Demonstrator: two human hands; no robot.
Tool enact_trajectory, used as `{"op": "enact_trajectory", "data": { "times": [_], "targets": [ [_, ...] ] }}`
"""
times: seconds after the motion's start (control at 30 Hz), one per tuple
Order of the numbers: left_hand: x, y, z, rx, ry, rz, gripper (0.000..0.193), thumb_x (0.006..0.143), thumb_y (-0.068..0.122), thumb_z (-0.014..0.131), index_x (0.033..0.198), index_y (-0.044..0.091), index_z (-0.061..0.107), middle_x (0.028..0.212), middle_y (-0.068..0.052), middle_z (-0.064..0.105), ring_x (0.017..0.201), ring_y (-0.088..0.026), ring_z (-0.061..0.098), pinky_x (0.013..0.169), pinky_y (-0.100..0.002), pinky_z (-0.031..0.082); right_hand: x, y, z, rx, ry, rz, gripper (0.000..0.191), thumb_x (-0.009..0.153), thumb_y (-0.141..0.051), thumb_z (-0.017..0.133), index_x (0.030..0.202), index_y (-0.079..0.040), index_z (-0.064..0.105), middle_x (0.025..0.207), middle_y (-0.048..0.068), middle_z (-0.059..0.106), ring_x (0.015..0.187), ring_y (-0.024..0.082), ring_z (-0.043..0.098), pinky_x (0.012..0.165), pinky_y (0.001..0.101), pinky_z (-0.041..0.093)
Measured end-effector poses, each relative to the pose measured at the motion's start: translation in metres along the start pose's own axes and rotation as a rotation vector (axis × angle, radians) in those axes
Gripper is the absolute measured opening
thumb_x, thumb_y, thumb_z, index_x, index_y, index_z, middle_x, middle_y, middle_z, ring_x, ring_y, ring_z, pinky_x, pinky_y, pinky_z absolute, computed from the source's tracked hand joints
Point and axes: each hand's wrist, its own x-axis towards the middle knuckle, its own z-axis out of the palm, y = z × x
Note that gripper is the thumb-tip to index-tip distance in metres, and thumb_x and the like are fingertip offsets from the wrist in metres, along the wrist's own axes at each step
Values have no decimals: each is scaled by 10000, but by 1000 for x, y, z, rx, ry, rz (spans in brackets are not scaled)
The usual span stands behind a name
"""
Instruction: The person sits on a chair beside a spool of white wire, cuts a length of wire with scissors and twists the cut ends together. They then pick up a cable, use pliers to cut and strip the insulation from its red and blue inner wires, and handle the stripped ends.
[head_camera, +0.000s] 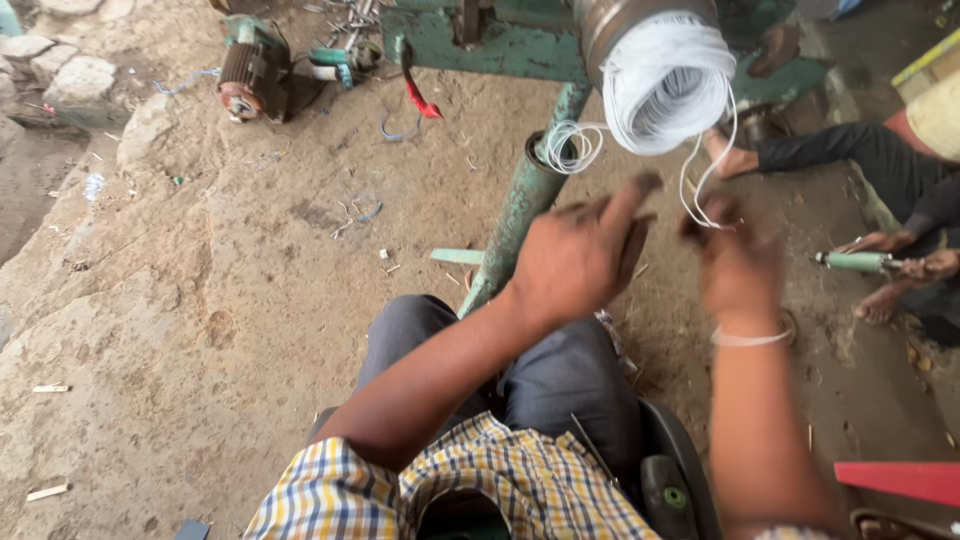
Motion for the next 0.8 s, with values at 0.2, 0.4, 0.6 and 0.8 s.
{"op": "enact_trajectory", "data": {
  "times": [0.2, 0.4, 0.6, 0.8],
  "targets": [
    [29, -2, 0, 84, -51, -91, 767, 978, 295, 661, 1568, -3, 270, 775, -139, 694, 641, -318, 687, 569, -466, 533, 17, -99, 67, 213, -393, -91, 329, 1046, -52, 697, 1353, -12, 583, 1152, 83, 698, 1005, 174, 700, 909, 309, 582],
    [39, -4, 0, 207, -112, -97, 756, 964, 302, 664, 1547, 3, 289, 748, -134, 693, 636, -326, 697, 537, -473, 537, 31, -93, 76, 114, -189, -117, 188, 1031, -30, 727, 1209, 21, 692, 999, 81, 720, 849, 146, 684, 769, 279, 568],
    [49, -3, 0, 187, -133, -114, 740, 963, 303, 670, 1503, -45, 305, 754, -164, 699, 664, -362, 704, 570, -489, 549, 49, -95, 68, -35, -159, -221, 157, 1066, -56, 742, 1202, 20, 724, 954, 57, 718, 753, 97, 629, 640, 226, 487],
    [61, 4, -2, 161, -183, -205, 740, 923, 330, 698, 1449, -51, 343, 732, -193, 706, 655, -395, 706, 579, -512, 551, 53, -101, 61, -46, -272, -205, 80, 1096, -41, 688, 1171, -30, 714, 884, 27, 664, 665, 67, 575, 601, 210, 439]
  ]
}}
